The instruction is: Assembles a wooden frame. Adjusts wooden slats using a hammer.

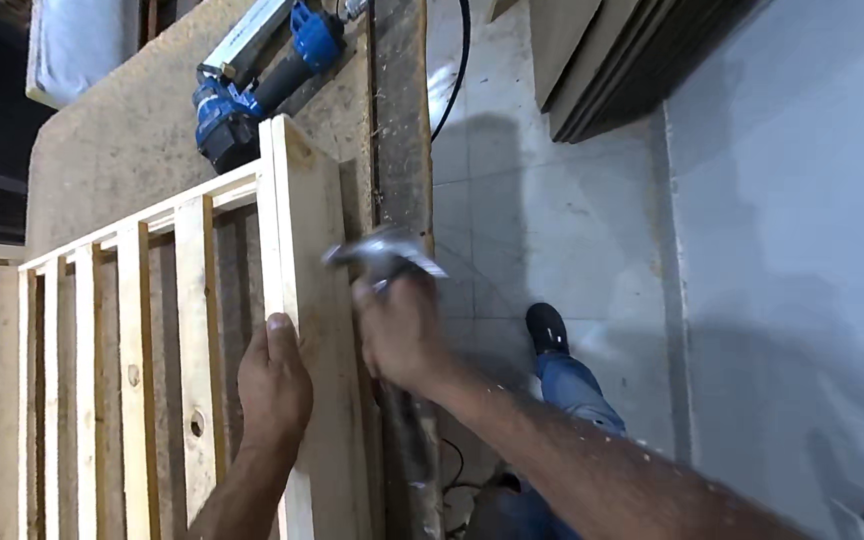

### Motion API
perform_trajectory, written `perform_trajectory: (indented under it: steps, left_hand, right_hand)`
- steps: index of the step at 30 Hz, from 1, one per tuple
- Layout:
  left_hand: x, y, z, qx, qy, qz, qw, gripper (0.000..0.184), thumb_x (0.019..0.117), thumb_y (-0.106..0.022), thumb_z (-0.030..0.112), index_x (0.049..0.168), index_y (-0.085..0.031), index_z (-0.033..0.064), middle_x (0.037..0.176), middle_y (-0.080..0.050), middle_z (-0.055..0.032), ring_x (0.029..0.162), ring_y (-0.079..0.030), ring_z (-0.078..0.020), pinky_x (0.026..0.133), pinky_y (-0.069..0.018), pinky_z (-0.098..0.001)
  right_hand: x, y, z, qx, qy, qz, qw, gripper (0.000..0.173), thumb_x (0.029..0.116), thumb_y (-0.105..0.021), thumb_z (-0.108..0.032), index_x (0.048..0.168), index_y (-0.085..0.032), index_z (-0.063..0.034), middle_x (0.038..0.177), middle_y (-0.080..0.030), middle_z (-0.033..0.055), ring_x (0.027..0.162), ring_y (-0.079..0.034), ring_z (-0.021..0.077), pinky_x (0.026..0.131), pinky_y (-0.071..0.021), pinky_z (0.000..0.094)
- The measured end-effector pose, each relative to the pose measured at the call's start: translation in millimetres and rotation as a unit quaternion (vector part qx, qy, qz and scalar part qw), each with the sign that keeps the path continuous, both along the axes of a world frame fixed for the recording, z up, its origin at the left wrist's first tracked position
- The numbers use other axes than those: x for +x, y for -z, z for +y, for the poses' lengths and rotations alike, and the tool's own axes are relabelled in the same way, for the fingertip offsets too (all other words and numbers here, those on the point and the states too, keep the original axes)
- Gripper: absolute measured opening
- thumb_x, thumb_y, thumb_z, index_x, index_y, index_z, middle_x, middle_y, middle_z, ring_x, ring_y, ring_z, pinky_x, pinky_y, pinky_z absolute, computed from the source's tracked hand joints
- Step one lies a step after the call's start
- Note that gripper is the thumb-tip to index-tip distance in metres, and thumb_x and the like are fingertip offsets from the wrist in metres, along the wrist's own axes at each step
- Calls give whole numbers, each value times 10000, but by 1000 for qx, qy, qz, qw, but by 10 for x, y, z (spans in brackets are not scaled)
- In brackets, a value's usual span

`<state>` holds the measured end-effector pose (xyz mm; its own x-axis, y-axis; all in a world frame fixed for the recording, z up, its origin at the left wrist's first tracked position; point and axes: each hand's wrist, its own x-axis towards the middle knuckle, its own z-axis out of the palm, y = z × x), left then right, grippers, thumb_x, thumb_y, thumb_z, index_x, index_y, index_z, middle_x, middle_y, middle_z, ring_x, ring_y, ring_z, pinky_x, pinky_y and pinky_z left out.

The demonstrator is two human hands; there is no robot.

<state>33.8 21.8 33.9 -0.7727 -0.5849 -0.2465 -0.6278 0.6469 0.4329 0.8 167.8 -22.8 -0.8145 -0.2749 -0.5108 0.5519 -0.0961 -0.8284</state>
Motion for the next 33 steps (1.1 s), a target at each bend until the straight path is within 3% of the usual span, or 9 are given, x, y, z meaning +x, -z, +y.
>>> perform_trajectory:
  steps: [3,8,11,13,18,23,28,32,33]
  left_hand:
    - [12,-3,-52,34,0,4,999,528,1091,-330,529,1102,-644,105,869,-615,-85,818,-614,-215,724,-505,-485]
    - [39,49,-99,66,-21,31,997,498,1077,-384,545,1155,-681,153,899,-668,-46,801,-651,-147,727,-554,-414]
    - [17,38,-83,56,-16,32,998,502,1083,-377,532,1101,-673,127,873,-640,-59,803,-627,-164,731,-526,-433]
    - [21,38,-83,45,-12,30,998,508,1082,-378,534,1076,-671,119,861,-628,-59,799,-618,-169,723,-514,-437]
    - [17,57,-113,38,-9,24,999,520,1073,-373,561,1107,-676,139,881,-651,-54,821,-638,-171,742,-529,-454]
    - [24,65,-124,23,1,22,999,556,1070,-356,579,1067,-672,121,866,-630,-71,813,-620,-200,732,-505,-485]
    - [10,65,-132,32,-7,25,999,526,1070,-374,566,1035,-670,134,825,-621,-39,771,-612,-166,706,-510,-443]
    - [7,64,-129,20,-9,19,1000,543,1068,-369,578,1012,-659,122,805,-597,-57,755,-594,-193,690,-486,-467]
    - [9,59,-125,22,-9,18,1000,534,1073,-368,566,1023,-660,122,812,-597,-55,762,-594,-188,698,-486,-461]
  right_hand:
    - [12,40,286,-15,-172,-15,985,462,1091,-414,-497,1109,-542,-53,680,-551,76,494,-558,193,478,-527,362]
    - [68,-65,506,-75,-9,-39,996,487,1110,-339,-485,1110,-560,-51,644,-555,70,433,-549,180,411,-545,349]
    - [246,-61,465,-10,-290,-27,956,472,1102,-376,-482,1036,-534,-42,649,-521,56,470,-533,139,468,-506,290]
    - [196,-60,520,15,-383,-23,923,477,1094,-400,-487,1041,-560,-40,644,-499,58,470,-505,139,463,-473,292]
    - [12,-144,514,-13,-11,-39,999,477,1103,-378,-488,1063,-563,-50,628,-551,66,429,-560,196,414,-558,387]
    - [279,-98,422,5,-303,-60,951,494,1087,-396,-520,1046,-558,-55,647,-534,63,474,-543,153,475,-510,312]
    - [44,-113,434,-9,50,-51,997,454,1100,-398,-483,1084,-534,-50,629,-563,58,440,-586,197,429,-580,394]
    - [368,-125,396,14,-329,-53,943,463,1083,-443,-488,1030,-546,-40,653,-524,53,498,-549,144,501,-518,308]
    - [331,-117,445,16,-348,-52,936,466,1080,-450,-491,1041,-560,-39,663,-521,54,504,-538,144,504,-504,308]
